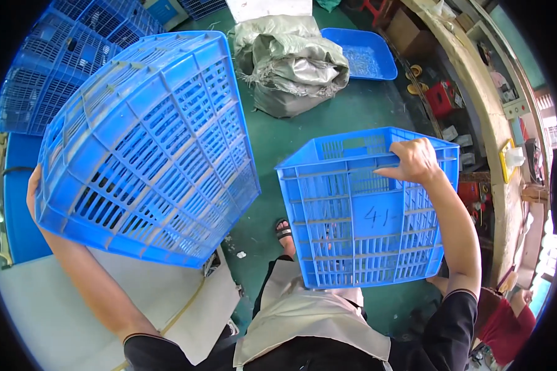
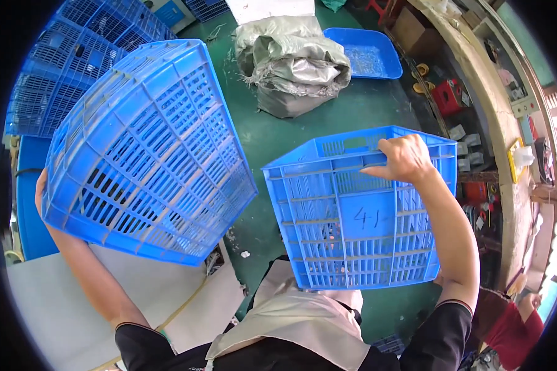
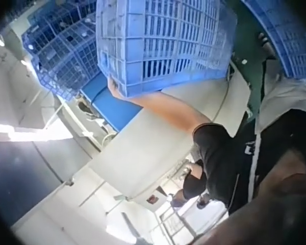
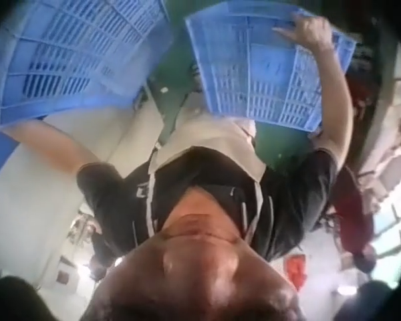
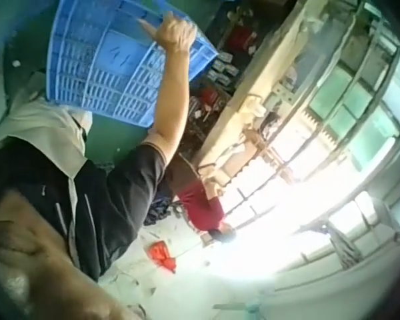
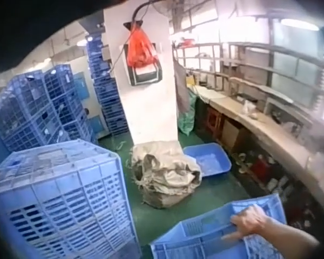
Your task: Assembling shoe components by applying adhesive to uppers and attaching them to soles, then organizing components.
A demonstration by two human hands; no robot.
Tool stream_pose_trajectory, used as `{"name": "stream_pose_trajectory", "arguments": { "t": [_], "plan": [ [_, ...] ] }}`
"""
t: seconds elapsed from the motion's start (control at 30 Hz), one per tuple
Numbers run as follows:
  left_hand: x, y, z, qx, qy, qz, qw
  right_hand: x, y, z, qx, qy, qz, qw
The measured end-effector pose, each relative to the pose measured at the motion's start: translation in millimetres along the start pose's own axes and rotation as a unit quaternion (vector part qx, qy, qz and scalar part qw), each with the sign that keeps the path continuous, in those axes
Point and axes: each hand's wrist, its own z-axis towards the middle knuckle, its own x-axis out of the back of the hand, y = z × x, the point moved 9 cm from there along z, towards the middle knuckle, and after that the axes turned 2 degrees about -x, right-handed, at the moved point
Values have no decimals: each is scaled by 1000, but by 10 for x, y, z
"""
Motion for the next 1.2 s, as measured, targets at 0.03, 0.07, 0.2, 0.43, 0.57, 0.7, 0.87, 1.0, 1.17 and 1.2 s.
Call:
{"name": "stream_pose_trajectory", "arguments": {
  "t": [0.03,0.07,0.2,0.43,0.57,0.7,0.87,1.0,1.17,1.2],
  "plan": [
    [-17,-34,0,-12,-17,17,1000,-164,8,8,-4,-12,4,1000],
    [-59,-51,24,-28,-34,34,998,-324,34,32,-9,-21,7,1000],
    [32,220,53,-72,-68,87,991,-965,14,334,-3,-25,36,999],
    [-44,975,54,-170,-78,233,954,-1804,265,829,-95,5,-9,995],
    [-12,1457,33,-202,-98,258,940,-1604,-3,707,-284,98,68,951],
    [-207,1931,88,-244,-165,191,936,-1069,-338,263,-365,95,380,845],
    [-983,2725,-272,-303,-247,115,913,98,-529,-649,-358,196,644,648],
    [-2070,3598,-1335,-302,-292,74,905,755,-474,-1872,-367,249,770,459],
    [-1755,2826,-558,-249,-488,-34,836,1569,-738,-3243,-201,309,846,385],
    [-1614,2174,721,-234,-527,-53,815,1776,-884,-3540,-167,315,847,395]
  ]
}}
